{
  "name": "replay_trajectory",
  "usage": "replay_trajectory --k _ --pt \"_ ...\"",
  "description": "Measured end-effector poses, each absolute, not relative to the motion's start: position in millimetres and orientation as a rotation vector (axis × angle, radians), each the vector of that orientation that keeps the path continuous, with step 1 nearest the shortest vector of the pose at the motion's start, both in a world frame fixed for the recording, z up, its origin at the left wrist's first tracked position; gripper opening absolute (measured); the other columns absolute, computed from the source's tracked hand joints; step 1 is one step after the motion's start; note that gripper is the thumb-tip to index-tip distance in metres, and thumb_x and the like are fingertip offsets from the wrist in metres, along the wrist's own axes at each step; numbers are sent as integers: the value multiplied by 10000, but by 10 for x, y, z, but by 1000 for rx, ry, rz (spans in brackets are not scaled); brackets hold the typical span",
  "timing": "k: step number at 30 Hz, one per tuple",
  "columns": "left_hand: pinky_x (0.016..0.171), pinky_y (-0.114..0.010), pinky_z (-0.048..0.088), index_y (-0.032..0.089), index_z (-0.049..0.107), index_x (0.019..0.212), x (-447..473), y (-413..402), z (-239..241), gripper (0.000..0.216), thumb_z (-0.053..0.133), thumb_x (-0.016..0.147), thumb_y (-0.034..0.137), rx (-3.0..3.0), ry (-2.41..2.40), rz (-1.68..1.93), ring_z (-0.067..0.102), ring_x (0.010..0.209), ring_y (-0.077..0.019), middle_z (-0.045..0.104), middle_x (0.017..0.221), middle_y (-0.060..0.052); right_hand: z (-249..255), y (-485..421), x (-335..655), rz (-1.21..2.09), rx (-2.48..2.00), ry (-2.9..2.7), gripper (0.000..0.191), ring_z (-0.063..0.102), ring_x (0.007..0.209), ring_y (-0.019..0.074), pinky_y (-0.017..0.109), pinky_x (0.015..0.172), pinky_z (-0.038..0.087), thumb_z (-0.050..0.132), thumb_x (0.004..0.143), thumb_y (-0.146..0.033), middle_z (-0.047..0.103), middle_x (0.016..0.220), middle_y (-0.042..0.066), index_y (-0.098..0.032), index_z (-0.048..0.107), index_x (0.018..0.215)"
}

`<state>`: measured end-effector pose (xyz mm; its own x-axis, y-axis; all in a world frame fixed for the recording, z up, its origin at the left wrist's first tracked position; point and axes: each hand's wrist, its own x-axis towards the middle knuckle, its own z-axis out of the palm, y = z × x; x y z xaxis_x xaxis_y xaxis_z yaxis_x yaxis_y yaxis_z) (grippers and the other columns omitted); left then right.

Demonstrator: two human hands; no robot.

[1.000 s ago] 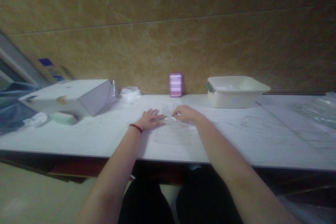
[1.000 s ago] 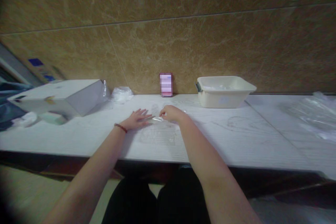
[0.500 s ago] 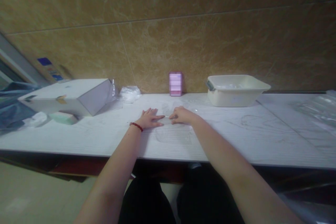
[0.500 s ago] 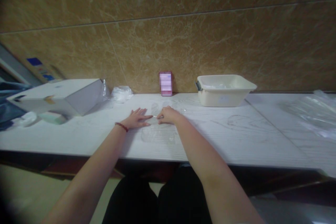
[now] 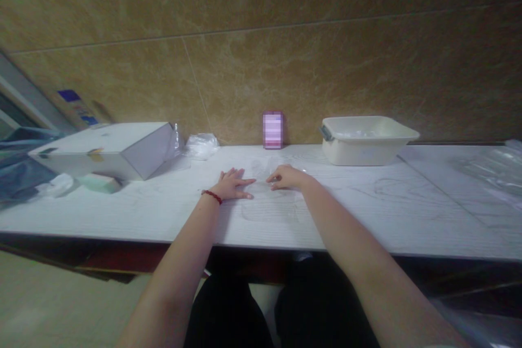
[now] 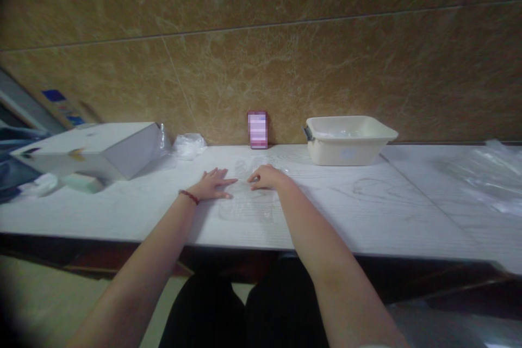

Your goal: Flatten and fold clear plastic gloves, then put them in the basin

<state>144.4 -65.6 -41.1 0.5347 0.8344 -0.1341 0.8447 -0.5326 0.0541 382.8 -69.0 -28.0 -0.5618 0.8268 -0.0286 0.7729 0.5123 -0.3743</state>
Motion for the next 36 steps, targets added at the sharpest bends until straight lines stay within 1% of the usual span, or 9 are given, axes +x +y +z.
replay_trajectory --k 4,11,17,19,22,25,28,31,36 --pt "877 -579 70 425 295 1190 1445 -671 -395 699 390 559 709 2650 1456 -148 76 1197 -360 143 1353 -14 -279 -676 3846 513 -1379 -2603 392 545 778 138 202 706 371 595 608 -397 630 869 11 -251 599 972" --pt "885 -575 57 417 285 1198 1440 -688 -392 718 408 551 703 2642 1456 -152 59 1201 -356 130 1356 -9 -293 -641 3883 516 -1427 -2604 430 543 743 138 197 652 377 601 579 -445 625 833 19 -257 603 966" --pt "886 -573 60 422 283 1198 1432 -702 -387 735 409 535 713 2644 1445 -123 67 1201 -354 143 1353 -19 -273 -652 3891 535 -1475 -2574 437 538 748 137 198 658 375 612 566 -440 619 838 17 -259 603 963" --pt "889 -569 61 418 288 1197 1430 -712 -379 728 412 541 708 2647 1441 -110 75 1201 -350 154 1350 -22 -265 -661 3891 543 -1470 -2571 429 539 751 140 201 657 377 612 569 -428 620 842 18 -254 605 961" --pt "897 -554 78 406 299 1199 1431 -723 -368 713 409 557 699 2651 1435 -94 95 1202 -337 172 1345 -29 -272 -662 3893 544 -1457 -2563 366 541 729 133 197 643 377 582 611 -391 623 833 18 -240 615 943" --pt "903 -540 95 390 308 1200 1432 -726 -369 710 407 566 693 2659 1435 -79 114 1200 -326 193 1338 -35 -298 -650 3894 555 -1437 -2552 313 543 689 118 186 613 379 543 652 -331 629 821 13 -228 618 938" --pt "905 -535 105 385 316 1198 1434 -723 -383 706 410 569 691 2668 1438 -64 122 1199 -323 210 1332 -35 -315 -642 3885 563 -1406 -2549 290 547 675 108 174 600 378 519 663 -265 638 817 6 -217 622 930" --pt "904 -530 118 385 327 1193 1438 -718 -400 702 411 567 692 2680 1439 -44 138 1193 -325 225 1325 -36 -303 -648 3865 506 -1408 -2541 267 549 665 108 175 592 374 495 673 -242 647 798 14 -191 639 893" --pt "910 -516 127 379 341 1187 1448 -710 -417 699 397 569 700 2694 1419 -17 155 1188 -321 251 1310 -40 -242 -655 3873 296 -1506 -2427 229 548 689 116 183 600 367 486 686 -259 646 792 25 -171 653 818"
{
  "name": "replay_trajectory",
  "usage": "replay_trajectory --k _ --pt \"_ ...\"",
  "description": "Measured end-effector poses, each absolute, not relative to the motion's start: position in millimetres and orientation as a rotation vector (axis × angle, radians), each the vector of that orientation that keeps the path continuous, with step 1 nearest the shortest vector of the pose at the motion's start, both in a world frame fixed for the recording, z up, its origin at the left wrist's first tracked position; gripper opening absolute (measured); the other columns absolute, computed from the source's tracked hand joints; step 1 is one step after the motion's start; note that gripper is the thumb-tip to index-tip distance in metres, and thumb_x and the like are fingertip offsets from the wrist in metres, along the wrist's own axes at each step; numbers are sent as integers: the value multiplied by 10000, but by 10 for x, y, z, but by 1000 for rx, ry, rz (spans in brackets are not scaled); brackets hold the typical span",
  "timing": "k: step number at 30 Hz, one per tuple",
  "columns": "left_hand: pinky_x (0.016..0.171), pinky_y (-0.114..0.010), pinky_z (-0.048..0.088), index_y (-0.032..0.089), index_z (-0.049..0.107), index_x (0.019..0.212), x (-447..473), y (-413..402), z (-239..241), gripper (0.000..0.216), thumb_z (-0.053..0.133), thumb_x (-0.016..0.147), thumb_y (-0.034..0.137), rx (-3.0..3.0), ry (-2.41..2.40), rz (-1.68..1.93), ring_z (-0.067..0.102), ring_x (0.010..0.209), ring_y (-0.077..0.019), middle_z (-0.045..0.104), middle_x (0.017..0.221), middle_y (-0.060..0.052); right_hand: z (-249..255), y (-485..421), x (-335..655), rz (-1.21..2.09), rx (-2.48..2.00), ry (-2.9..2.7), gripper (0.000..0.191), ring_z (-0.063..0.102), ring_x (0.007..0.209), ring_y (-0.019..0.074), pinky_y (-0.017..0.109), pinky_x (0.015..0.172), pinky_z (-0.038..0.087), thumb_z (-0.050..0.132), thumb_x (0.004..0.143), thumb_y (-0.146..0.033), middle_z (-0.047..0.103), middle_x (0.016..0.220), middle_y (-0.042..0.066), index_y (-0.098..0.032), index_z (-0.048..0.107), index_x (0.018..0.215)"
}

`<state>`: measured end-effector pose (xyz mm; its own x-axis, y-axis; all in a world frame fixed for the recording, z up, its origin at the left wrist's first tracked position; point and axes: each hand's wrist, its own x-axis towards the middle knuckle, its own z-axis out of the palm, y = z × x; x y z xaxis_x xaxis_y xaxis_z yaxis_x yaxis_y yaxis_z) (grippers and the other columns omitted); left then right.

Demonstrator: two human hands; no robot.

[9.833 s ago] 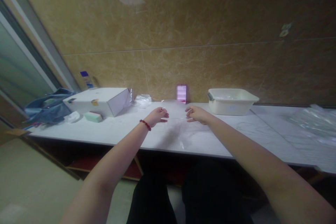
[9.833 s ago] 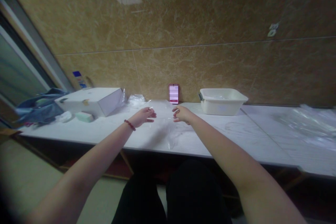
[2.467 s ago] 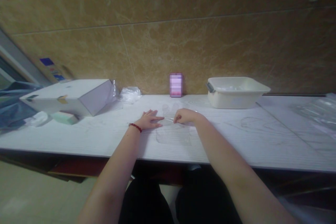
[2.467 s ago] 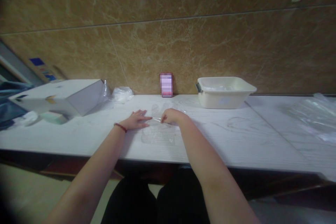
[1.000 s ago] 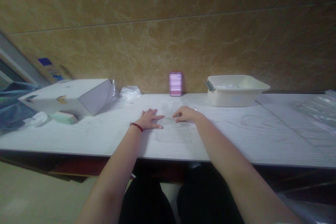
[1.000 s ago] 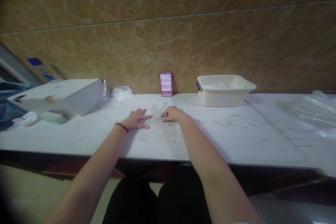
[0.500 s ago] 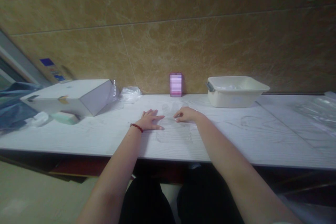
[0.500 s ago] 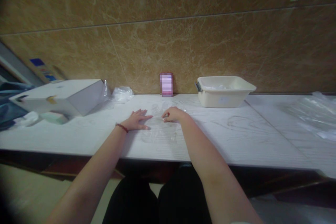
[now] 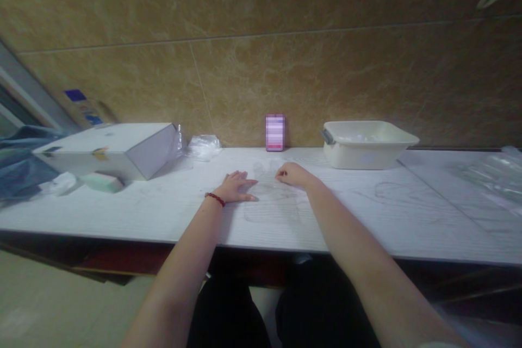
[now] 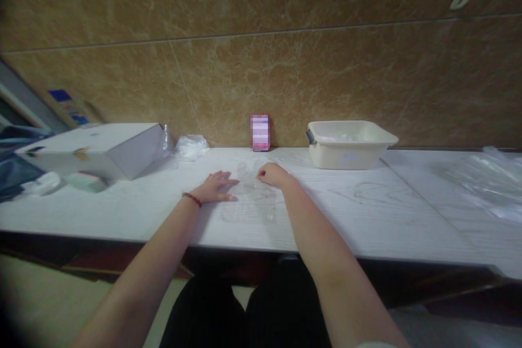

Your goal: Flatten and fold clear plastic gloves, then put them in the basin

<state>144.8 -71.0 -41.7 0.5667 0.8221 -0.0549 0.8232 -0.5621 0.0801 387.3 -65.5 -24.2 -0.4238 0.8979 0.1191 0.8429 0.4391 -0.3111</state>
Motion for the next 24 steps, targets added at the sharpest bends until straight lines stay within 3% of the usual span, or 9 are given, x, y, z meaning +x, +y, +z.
replay_trajectory --k 10,17,24 --pt "913 -510 120 392 373 1161 1440 -695 -447 700 414 539 712 2685 1411 32 167 1184 -321 263 1303 -33 -59 -625 4347 19 -1912 -2099 212 550 773 154 207 650 371 471 696 -267 637 806 54 -168 645 768" --pt "910 -518 111 393 360 1169 1443 -698 -451 739 420 511 725 2671 1426 17 149 1188 -328 249 1308 -39 -242 -604 4597 80 -2202 -1793 288 550 824 182 238 667 384 456 707 -387 627 854 69 -182 631 809" --pt "909 -521 108 397 345 1175 1458 -710 -445 752 411 505 733 2678 1423 2 141 1189 -333 237 1313 -42 -419 -558 4578 91 -2244 -1957 370 515 929 214 269 753 374 446 704 -403 588 983 115 -146 619 907"
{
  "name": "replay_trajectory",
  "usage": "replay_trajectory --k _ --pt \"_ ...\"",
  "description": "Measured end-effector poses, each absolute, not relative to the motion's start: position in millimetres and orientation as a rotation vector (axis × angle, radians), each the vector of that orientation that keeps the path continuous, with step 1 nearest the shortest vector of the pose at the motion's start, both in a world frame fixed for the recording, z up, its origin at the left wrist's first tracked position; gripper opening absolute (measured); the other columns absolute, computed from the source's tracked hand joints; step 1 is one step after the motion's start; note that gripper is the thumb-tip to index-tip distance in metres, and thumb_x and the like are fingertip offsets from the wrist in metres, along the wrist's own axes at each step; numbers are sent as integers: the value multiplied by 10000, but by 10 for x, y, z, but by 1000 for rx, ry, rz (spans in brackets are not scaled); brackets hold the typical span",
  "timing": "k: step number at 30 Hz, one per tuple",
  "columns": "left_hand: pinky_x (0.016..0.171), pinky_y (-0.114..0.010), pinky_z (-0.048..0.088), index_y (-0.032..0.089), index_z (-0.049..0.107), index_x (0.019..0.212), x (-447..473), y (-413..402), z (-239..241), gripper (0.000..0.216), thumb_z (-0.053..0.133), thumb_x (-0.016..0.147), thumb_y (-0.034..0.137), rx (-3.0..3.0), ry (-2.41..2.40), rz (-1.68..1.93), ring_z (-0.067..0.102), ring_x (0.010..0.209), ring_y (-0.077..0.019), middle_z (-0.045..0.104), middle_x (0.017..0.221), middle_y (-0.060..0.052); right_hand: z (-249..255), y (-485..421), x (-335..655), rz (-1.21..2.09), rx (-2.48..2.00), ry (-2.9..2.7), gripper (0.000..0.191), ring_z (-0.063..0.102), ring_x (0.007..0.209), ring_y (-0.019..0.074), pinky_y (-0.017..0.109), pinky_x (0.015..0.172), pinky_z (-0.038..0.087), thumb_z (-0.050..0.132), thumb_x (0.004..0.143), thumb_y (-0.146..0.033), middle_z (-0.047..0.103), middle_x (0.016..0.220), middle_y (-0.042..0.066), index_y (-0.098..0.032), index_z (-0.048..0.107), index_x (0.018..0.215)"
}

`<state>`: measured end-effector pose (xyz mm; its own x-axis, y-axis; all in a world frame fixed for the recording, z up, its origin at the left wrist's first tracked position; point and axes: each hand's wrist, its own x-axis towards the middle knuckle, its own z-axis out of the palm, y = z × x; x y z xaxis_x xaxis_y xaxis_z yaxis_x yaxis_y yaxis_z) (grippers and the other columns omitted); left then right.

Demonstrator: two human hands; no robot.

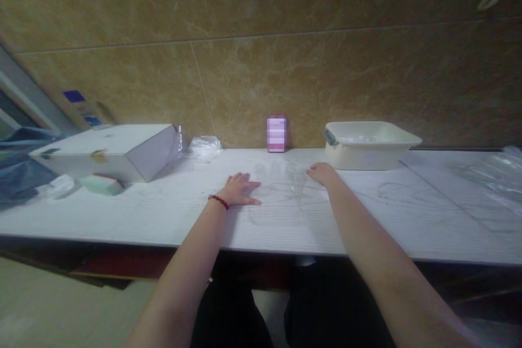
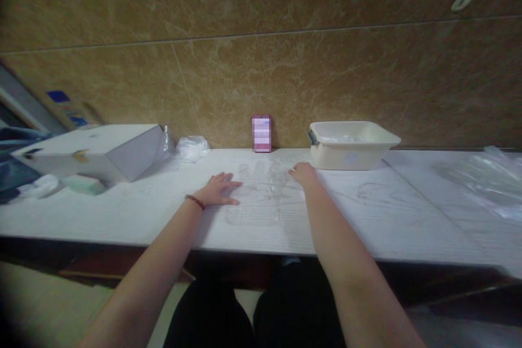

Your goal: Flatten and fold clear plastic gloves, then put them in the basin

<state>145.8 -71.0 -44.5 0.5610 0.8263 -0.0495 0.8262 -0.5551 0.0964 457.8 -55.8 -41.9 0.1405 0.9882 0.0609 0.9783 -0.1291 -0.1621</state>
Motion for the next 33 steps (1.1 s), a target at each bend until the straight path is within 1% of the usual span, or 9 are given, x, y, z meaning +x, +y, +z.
replay_trajectory --k 5,9,14,17,20,22,26,30,33 --pt "913 -517 110 384 342 1182 1474 -749 -417 765 414 504 732 2673 1434 -27 137 1190 -334 234 1315 -40 -465 -587 4535 93 -2217 -1860 290 538 886 178 227 723 384 472 693 -329 613 931 73 -192 621 900" --pt "915 -511 111 387 339 1183 1480 -772 -414 757 413 511 729 2684 1432 -13 139 1191 -330 235 1316 -36 -483 -602 4503 81 -2214 -1839 270 554 843 167 212 702 385 444 720 -300 624 885 84 -182 632 875" --pt "920 -500 118 386 344 1181 1473 -768 -422 739 419 525 718 2678 1427 12 151 1188 -324 243 1313 -28 -465 -582 4524 79 -2241 -1841 283 547 864 176 227 721 381 414 739 -283 618 891 105 -163 632 875" --pt "923 -495 123 388 345 1179 1473 -759 -429 728 413 534 716 2679 1421 28 161 1188 -320 254 1308 -28 -451 -583 4563 87 -2264 -1850 318 533 894 199 260 738 379 428 727 -351 603 923 116 -166 628 889" --pt "922 -493 127 391 352 1173 1474 -756 -434 715 406 539 717 2680 1415 32 165 1188 -316 258 1305 -34 -448 -604 4574 76 -2275 -1878 444 506 935 229 304 764 369 468 666 -490 566 999 126 -186 600 962" --pt "924 -489 126 388 358 1171 1473 -756 -436 713 405 541 716 2680 1416 32 167 1187 -316 260 1304 -36 -449 -618 4560 74 -2275 -1888 484 495 949 232 314 774 363 478 645 -523 551 1023 122 -208 581 998" --pt "924 -484 127 378 367 1170 1470 -749 -442 718 413 538 713 2680 1409 42 172 1184 -318 263 1303 -37 -459 -624 4522 116 -2252 -1848 388 518 911 208 277 734 380 499 654 -468 573 992 90 -241 603 952" --pt "920 -488 128 369 384 1162 1462 -729 -464 698 431 546 695 2684 1381 73 188 1180 -314 279 1295 -42 -476 -608 4504 163 -2193 -1802 266 550 830 161 212 678 387 527 651 -377 623 873 48 -228 639 840" --pt "920 -482 140 363 401 1151 1452 -705 -493 675 447 555 677 2698 1359 126 214 1173 -304 309 1279 -46 -469 -609 4499 180 -2184 -1790 233 557 799 156 202 652 383 532 642 -353 634 827 41 -211 645 789"
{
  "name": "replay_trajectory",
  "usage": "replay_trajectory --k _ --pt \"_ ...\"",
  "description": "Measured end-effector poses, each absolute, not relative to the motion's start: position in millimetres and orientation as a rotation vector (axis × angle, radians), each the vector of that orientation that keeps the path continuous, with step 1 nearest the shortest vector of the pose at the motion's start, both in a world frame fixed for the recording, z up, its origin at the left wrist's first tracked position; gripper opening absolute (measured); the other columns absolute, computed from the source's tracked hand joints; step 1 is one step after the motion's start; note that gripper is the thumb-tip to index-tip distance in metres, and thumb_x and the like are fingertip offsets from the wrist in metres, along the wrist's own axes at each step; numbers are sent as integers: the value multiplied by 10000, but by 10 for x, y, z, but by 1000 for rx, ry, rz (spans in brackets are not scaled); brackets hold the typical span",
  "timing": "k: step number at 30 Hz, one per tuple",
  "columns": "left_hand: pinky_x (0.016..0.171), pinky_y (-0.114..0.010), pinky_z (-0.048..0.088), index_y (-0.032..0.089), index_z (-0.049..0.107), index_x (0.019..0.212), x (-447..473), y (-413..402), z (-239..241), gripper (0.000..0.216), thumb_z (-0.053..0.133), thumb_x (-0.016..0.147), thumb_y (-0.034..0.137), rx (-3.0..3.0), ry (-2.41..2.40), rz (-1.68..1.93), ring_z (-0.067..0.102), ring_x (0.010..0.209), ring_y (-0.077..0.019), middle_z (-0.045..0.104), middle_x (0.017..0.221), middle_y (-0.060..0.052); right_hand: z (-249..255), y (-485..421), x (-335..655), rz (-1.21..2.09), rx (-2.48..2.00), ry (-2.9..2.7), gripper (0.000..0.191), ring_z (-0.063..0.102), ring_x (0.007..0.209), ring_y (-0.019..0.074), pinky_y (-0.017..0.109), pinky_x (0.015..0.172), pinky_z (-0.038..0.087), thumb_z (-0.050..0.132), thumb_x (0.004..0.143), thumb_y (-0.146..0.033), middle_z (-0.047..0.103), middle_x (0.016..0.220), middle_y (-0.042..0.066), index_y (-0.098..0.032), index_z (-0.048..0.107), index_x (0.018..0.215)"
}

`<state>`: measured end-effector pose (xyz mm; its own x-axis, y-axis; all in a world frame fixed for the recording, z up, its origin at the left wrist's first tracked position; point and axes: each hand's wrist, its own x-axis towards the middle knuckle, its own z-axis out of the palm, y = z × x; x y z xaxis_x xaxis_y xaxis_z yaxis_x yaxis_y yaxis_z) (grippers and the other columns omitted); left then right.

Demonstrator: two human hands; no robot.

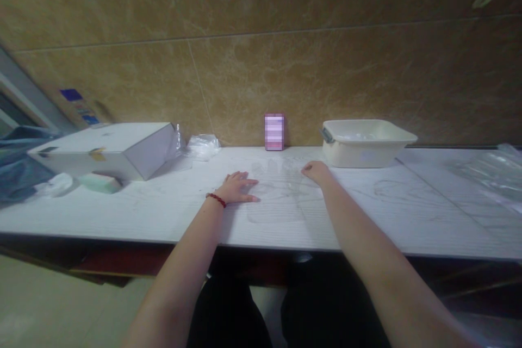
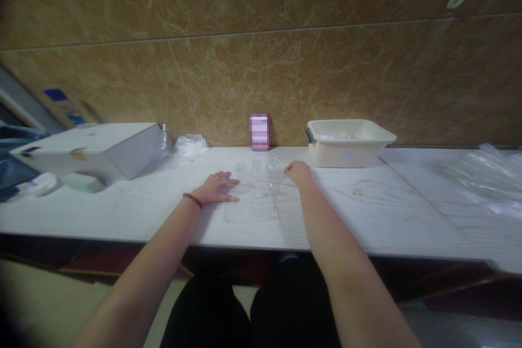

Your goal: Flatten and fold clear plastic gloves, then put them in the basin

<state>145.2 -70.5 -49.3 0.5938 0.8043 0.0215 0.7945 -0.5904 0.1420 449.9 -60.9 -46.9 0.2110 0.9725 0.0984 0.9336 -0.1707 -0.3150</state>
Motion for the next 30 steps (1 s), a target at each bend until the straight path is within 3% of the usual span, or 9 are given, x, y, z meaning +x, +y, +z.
replay_trajectory --k 10,16,23,30 --pt "948 -443 131 268 453 1123 1660 -745 -472 541 399 685 582 2839 1261 427 285 1147 -243 418 1210 -54 -418 -613 4431 184 -2116 -1798 231 550 764 145 197 608 360 464 694 -319 629 807 47 -172 614 790" --pt "954 -443 87 265 432 1130 2041 -891 -347 514 354 721 566 2953 960 274 281 1150 -225 424 1210 -32 -447 -582 4423 252 -2095 -1767 305 548 777 147 199 612 365 482 665 -420 623 821 42 -185 604 817" --pt "868 -475 239 275 466 1092 2570 -729 -93 424 358 746 495 2943 901 -72 361 1068 -246 436 1179 -59 -431 -619 4418 365 -2102 -1910 500 544 825 166 196 653 378 616 494 -464 609 904 52 -172 605 900" --pt "798 -598 205 371 440 1106 2653 -632 -195 434 402 695 506 2813 1168 -192 309 1087 -339 405 1178 -76 -290 -735 4370 449 -2121 -2075 315 567 682 138 178 563 377 625 523 -366 640 741 31 -176 651 774"
